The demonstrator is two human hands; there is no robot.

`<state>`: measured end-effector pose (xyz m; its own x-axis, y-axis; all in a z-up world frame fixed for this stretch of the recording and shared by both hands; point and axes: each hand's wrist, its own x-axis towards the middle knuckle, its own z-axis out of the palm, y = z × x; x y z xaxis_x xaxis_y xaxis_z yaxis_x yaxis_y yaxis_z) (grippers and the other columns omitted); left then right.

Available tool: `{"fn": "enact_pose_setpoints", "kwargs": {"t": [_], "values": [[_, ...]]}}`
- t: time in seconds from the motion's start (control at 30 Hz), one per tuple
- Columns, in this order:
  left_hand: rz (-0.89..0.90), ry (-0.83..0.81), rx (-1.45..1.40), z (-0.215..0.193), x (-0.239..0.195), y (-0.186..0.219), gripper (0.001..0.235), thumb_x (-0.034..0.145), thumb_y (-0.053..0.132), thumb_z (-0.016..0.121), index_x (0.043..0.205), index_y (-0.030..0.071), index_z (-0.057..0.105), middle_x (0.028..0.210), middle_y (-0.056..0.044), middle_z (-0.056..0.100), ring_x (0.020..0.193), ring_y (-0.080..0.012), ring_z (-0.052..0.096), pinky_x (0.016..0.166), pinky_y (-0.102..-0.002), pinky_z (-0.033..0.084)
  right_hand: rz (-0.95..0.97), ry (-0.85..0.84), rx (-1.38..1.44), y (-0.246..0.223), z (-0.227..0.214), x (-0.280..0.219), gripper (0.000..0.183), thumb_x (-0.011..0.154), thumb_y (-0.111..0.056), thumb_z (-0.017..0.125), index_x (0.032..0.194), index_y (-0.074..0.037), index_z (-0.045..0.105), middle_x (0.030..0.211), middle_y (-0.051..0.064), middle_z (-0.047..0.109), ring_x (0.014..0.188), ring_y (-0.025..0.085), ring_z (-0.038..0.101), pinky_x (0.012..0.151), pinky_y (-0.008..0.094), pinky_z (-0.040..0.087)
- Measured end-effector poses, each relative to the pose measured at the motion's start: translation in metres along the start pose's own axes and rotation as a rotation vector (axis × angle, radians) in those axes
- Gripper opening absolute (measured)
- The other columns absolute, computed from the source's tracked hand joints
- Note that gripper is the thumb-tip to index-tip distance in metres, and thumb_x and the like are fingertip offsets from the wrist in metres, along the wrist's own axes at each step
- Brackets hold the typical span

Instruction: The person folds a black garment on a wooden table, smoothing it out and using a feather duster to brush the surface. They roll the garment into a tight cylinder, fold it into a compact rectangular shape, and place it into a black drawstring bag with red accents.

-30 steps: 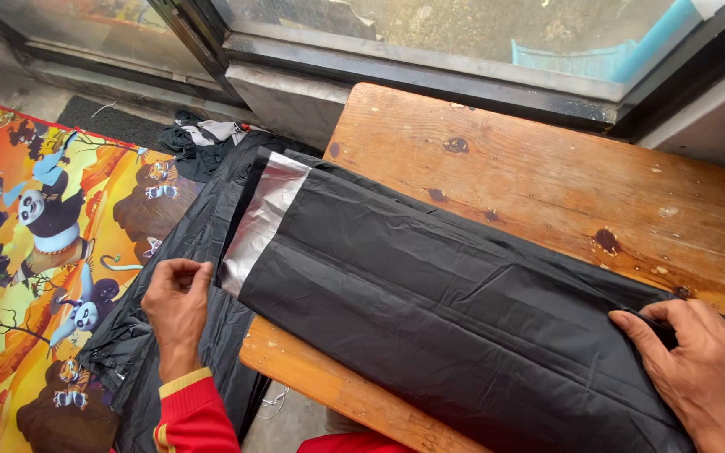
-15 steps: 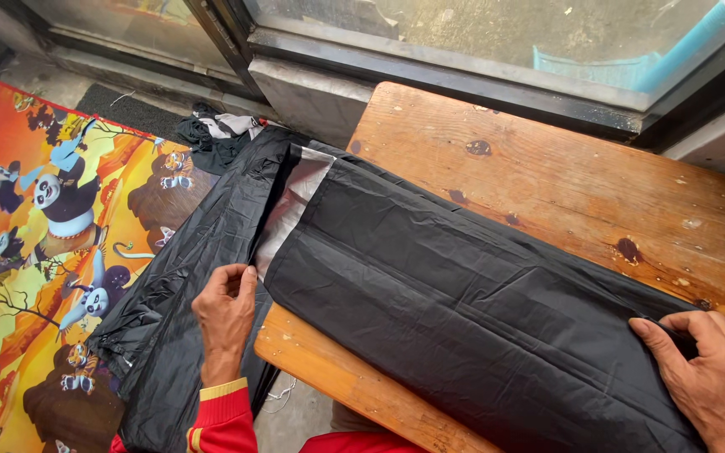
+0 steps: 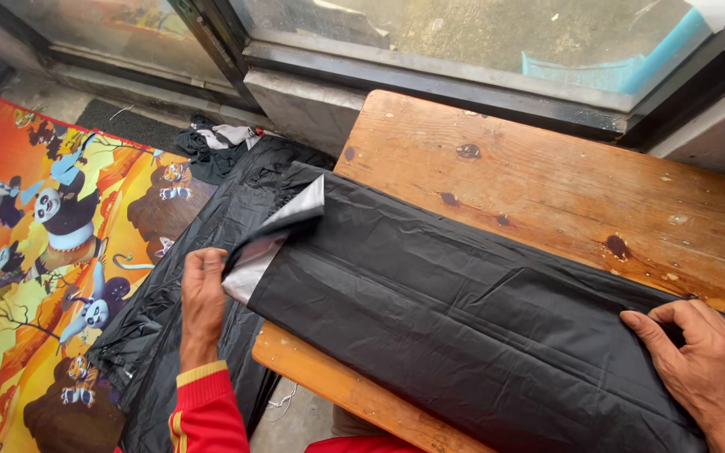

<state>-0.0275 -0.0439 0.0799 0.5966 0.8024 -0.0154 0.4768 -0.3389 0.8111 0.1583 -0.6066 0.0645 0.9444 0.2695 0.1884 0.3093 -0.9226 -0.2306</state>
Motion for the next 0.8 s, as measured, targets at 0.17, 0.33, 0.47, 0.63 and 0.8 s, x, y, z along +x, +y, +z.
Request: {"fn": "enact_pose_setpoints", "kwargs": {"t": [0.17, 0.33, 0.47, 0.63, 0.8], "values": [[0.033, -0.234, 0.124, -0.014, -0.01, 0.027, 0.047, 0.076, 0.036, 0.071, 0.115, 0.013, 0.057, 0.101, -0.001, 0.057, 0.085, -0.0137, 0.05, 0.074, -0.027, 0.041, 0.072, -0.118, 0.011, -0.005, -0.009, 0.004, 0.027, 0.085, -0.044, 0.066, 0.085, -0.018, 0.068, 0.086, -0.003, 0.067, 0.088, 0.022, 0.064, 0.089, 0.036, 0.045], [0.69, -0.022, 0.321, 0.004, -0.007, 0.069, 0.035, 0.083, 0.02, 0.069, 0.114, 0.008, 0.059, 0.113, -0.011, 0.059, 0.113, -0.0308, 0.054, 0.098, -0.043, 0.039, -0.093, -0.081, 0.048, -0.028, -0.039, 0.022, 0.021, 0.086, -0.035, 0.065, 0.081, -0.015, 0.065, 0.081, 0.0, 0.064, 0.083, 0.02, 0.061, 0.083, 0.034, 0.045], [1.142, -0.306, 0.286, 0.045, 0.004, 0.131, 0.034, 0.086, 0.03, 0.068, 0.113, 0.012, 0.058, 0.131, -0.009, 0.056, 0.133, -0.0328, 0.045, 0.109, -0.048, 0.031, -0.27, -0.075, -0.084, -0.036, -0.044, 0.038, 0.028, 0.086, -0.041, 0.059, 0.078, -0.015, 0.059, 0.088, 0.004, 0.06, 0.085, 0.028, 0.058, 0.081, 0.041, 0.045], [1.293, -0.498, 0.258, 0.11, 0.034, 0.147, 0.03, 0.088, 0.03, 0.065, 0.108, 0.009, 0.058, 0.124, -0.009, 0.058, 0.121, -0.0279, 0.05, 0.105, -0.046, 0.033, -0.25, 0.047, -0.205, -0.046, -0.042, 0.035, 0.028, 0.086, -0.041, 0.06, 0.079, -0.014, 0.061, 0.097, 0.006, 0.059, 0.089, 0.029, 0.058, 0.078, 0.043, 0.047], [1.304, -0.475, 0.183, 0.148, 0.057, 0.132, 0.013, 0.091, 0.031, 0.063, 0.095, 0.018, 0.064, 0.098, 0.0, 0.066, 0.101, -0.0228, 0.064, 0.09, -0.037, 0.046, -0.189, 0.151, -0.162, -0.031, -0.028, 0.03, 0.027, 0.092, -0.042, 0.054, 0.078, -0.019, 0.056, 0.111, -0.003, 0.059, 0.106, 0.021, 0.061, 0.092, 0.037, 0.045]]}}
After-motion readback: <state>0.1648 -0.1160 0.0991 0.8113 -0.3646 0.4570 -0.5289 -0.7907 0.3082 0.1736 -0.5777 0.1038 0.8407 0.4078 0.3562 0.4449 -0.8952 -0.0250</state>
